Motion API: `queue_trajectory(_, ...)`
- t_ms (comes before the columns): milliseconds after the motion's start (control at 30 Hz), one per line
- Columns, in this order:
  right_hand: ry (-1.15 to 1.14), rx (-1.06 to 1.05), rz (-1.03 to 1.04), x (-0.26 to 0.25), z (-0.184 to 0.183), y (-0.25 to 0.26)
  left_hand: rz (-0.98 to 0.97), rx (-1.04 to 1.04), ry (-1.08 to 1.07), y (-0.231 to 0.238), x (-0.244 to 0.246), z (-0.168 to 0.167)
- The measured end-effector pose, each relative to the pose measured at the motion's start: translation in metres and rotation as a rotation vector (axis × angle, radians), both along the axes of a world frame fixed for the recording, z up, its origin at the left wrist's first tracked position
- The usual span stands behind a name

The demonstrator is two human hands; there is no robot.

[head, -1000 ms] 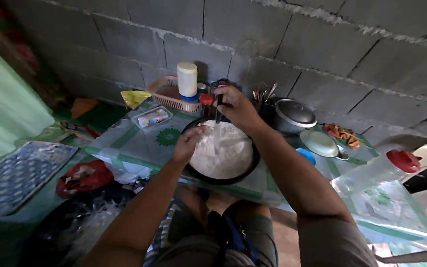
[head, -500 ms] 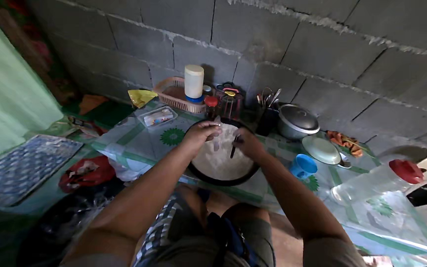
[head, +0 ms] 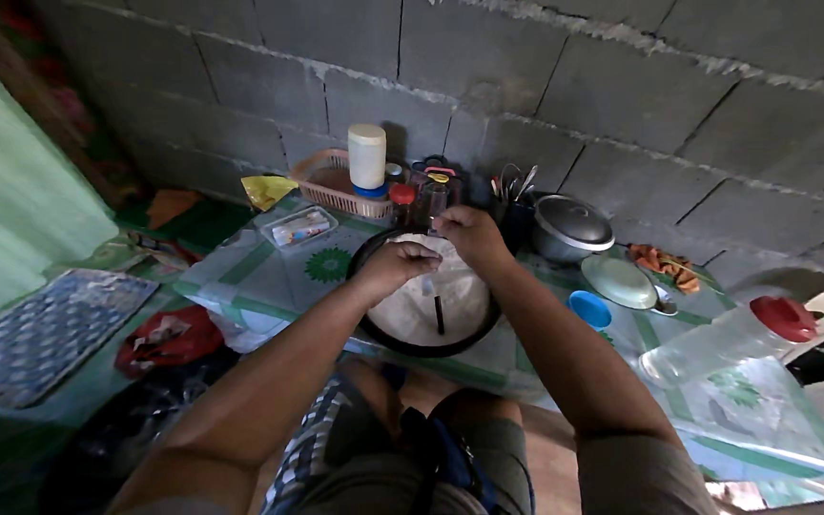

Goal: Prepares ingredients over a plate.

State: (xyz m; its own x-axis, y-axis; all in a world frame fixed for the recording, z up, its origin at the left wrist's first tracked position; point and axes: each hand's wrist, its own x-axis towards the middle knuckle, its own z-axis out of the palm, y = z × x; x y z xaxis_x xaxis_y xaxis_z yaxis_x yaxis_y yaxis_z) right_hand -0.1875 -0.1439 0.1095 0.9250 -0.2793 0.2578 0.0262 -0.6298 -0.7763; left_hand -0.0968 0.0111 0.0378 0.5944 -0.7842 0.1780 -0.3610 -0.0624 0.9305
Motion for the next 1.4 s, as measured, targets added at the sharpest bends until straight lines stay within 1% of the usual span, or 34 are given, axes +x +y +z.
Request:
queue_trajectory(100,-0.036,-0.147,0.008,-0.007,0.011,0.003,-0.067,0.124,-0.184,0.003,0.004,0.001)
queue_trajectory(233,-0.066,-0.183,-0.012,-0.015,0.015,0.004,-0.105,0.206,-0.335,0.005,0.001,0.004)
queue_trajectory(400,-0.075,-0.195,-0.035,-0.022,0.019,0.006,-0.141,0.209,-0.514,0.003,0.002,-0.002)
queue_trajectory(700,-0.180,-0.195,-0.004,-0.029,0.018,0.011,-0.111,0.329,-0.633,-0.003,0.000,0.002)
queue_trajectory(800,-0.199,-0.194,-0.005,-0.029,0.018,0.011,-0.090,0.353,-0.605,-0.003,-0.003,0.006)
queue_trajectory(1067,-0.185,-0.219,0.001,-0.027,0.020,0.006,-0.122,0.203,-0.626,-0.001,0.005,0.000)
queue_trajectory(1167,-0.186,-0.184,-0.013,-0.029,0.023,0.006,-0.127,0.213,-0.583,-0.001,0.002,0.004)
queue_trajectory(1233,-0.202,-0.141,-0.023,-0.030,0.026,0.007,-0.114,0.142,-0.540,-0.001,0.002,0.002)
queue_trajectory(1300,-0.218,-0.104,-0.013,-0.030,0.028,0.006,-0.140,0.095,-0.421,0.000,0.001,-0.002)
queue_trajectory(1400,-0.243,-0.065,0.019,-0.031,0.034,0.004,-0.226,0.157,-0.088,0.003,-0.002,-0.013)
